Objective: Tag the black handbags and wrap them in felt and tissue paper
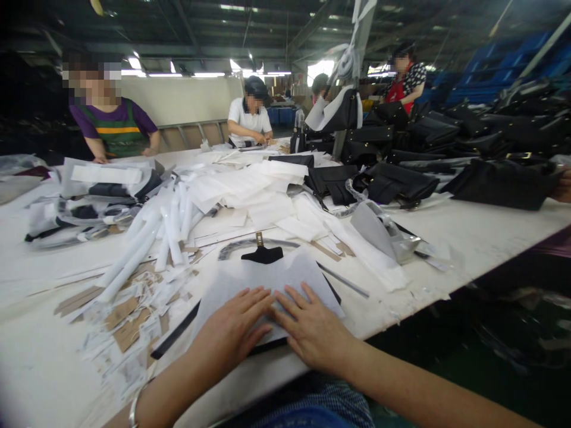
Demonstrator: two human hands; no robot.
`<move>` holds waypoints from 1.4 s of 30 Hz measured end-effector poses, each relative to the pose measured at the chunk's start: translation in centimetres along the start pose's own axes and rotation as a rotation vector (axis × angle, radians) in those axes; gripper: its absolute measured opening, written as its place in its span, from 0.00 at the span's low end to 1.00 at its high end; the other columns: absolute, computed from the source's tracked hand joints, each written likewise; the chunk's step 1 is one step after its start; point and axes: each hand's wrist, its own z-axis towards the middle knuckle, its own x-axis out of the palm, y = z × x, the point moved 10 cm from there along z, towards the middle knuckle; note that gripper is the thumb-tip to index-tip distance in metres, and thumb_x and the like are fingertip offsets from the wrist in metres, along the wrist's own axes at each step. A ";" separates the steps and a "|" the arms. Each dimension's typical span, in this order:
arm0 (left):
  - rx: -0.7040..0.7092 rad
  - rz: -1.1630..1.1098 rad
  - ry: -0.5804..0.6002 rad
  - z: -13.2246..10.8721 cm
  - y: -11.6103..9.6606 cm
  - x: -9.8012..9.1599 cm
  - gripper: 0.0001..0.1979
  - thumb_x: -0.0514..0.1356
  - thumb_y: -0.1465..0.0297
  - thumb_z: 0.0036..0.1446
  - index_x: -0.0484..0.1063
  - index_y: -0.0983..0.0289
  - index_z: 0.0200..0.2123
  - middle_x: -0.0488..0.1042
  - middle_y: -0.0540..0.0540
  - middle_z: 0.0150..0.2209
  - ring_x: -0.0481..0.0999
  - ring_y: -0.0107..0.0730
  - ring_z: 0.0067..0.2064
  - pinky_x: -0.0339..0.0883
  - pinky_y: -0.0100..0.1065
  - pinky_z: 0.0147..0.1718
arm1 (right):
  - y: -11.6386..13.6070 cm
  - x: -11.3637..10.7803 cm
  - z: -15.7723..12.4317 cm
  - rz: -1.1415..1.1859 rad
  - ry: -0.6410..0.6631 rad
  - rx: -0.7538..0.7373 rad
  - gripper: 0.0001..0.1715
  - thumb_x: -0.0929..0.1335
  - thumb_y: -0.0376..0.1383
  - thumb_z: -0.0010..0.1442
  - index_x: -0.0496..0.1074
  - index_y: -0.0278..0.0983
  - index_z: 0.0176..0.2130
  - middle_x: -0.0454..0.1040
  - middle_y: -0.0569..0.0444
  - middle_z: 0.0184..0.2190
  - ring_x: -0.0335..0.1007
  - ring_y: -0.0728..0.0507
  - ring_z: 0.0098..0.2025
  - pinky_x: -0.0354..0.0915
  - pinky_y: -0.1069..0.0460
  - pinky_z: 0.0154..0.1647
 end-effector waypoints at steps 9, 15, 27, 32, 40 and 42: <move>-0.145 -0.104 -0.052 -3.0 4.2 5.4 0.28 0.58 0.63 0.66 0.54 0.65 0.64 0.68 0.64 0.63 0.66 0.43 0.64 0.62 0.52 0.63 | -1.4 -1.0 0.8 0.254 0.028 0.069 0.29 0.60 0.43 0.72 0.58 0.40 0.68 0.62 0.43 0.65 0.56 0.36 0.67 0.51 0.35 0.67; -0.156 -0.137 -0.061 -2.6 4.3 5.0 0.23 0.59 0.63 0.65 0.59 0.64 0.59 0.68 0.65 0.62 0.66 0.45 0.64 0.59 0.55 0.64 | -2.0 -2.3 3.9 -0.023 0.098 -0.049 0.27 0.67 0.33 0.65 0.65 0.41 0.62 0.75 0.46 0.45 0.71 0.37 0.46 0.68 0.43 0.47; -0.199 -0.194 -0.057 -2.8 4.7 5.1 0.22 0.62 0.63 0.62 0.61 0.64 0.56 0.68 0.64 0.62 0.67 0.44 0.64 0.59 0.54 0.64 | -1.7 -0.9 3.3 -0.007 0.091 -0.213 0.20 0.65 0.32 0.68 0.68 0.42 0.59 0.75 0.48 0.47 0.68 0.40 0.48 0.65 0.45 0.49; -0.202 -0.197 -0.050 -2.8 4.6 5.1 0.21 0.62 0.63 0.62 0.62 0.64 0.54 0.68 0.63 0.62 0.66 0.44 0.65 0.58 0.54 0.65 | -1.3 -0.8 2.8 -0.017 0.048 -0.285 0.21 0.64 0.33 0.70 0.69 0.44 0.60 0.75 0.48 0.47 0.68 0.41 0.48 0.66 0.45 0.50; -0.165 -0.155 -0.059 -2.6 4.2 4.8 0.24 0.61 0.63 0.63 0.63 0.65 0.59 0.69 0.63 0.61 0.67 0.43 0.64 0.59 0.53 0.64 | -1.8 -0.3 1.7 0.036 -0.041 -0.262 0.30 0.59 0.27 0.68 0.59 0.38 0.67 0.63 0.46 0.66 0.55 0.41 0.68 0.55 0.39 0.67; -0.157 -0.129 -0.072 -2.5 4.0 4.7 0.22 0.60 0.63 0.64 0.66 0.65 0.58 0.71 0.62 0.60 0.68 0.43 0.63 0.60 0.52 0.64 | -1.6 0.5 1.5 0.031 0.008 -0.276 0.35 0.59 0.24 0.65 0.57 0.36 0.68 0.61 0.47 0.67 0.52 0.40 0.69 0.52 0.38 0.69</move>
